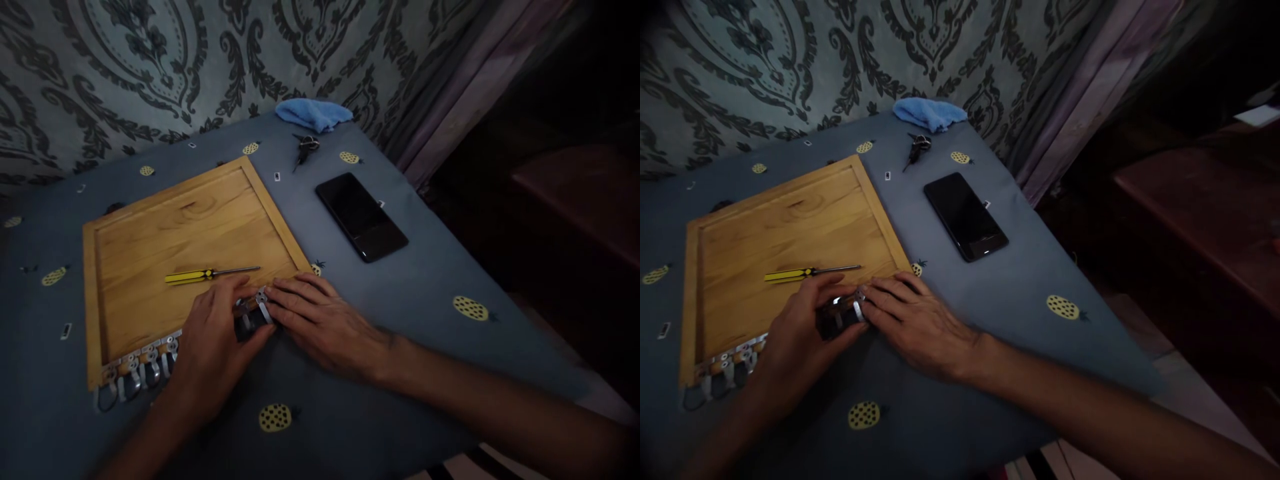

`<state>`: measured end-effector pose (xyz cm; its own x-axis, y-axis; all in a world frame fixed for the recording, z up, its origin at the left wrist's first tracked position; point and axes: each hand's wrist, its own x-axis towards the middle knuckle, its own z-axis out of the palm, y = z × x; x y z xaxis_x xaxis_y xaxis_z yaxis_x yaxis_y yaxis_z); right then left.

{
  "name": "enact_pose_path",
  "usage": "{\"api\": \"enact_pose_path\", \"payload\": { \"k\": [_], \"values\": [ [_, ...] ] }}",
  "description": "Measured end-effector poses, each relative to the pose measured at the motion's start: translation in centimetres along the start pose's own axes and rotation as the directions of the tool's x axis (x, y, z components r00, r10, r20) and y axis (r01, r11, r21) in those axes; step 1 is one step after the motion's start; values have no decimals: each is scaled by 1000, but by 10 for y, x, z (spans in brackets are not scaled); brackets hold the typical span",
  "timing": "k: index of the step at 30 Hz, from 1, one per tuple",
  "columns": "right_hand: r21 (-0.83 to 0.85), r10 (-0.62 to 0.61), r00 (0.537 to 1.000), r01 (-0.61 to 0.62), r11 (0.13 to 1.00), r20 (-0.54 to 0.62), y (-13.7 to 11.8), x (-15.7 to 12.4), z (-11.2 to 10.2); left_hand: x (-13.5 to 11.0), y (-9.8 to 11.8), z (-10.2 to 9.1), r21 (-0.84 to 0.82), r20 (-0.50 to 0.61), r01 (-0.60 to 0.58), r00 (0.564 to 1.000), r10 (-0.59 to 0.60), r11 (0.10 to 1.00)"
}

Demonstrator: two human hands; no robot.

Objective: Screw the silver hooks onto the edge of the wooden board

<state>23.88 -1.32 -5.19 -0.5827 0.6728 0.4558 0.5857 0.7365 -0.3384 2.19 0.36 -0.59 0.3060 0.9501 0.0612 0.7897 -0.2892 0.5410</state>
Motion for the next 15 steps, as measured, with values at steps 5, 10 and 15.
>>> {"api": "enact_pose_path", "payload": {
  "k": [5,10,15],
  "values": [
    [-13,-10,1000,10,1000,10,-1,1,1,0,-1,1,9,-27,-32,999,32,999],
    [-32,-20,999,21,999,26,-1,4,-1,0,-1,2,3,-25,-45,999,45,999],
    [-59,-14,998,17,998,60,-3,7,-5,3,1,0,-29,-10,-52,999,52,998]
  ]
}}
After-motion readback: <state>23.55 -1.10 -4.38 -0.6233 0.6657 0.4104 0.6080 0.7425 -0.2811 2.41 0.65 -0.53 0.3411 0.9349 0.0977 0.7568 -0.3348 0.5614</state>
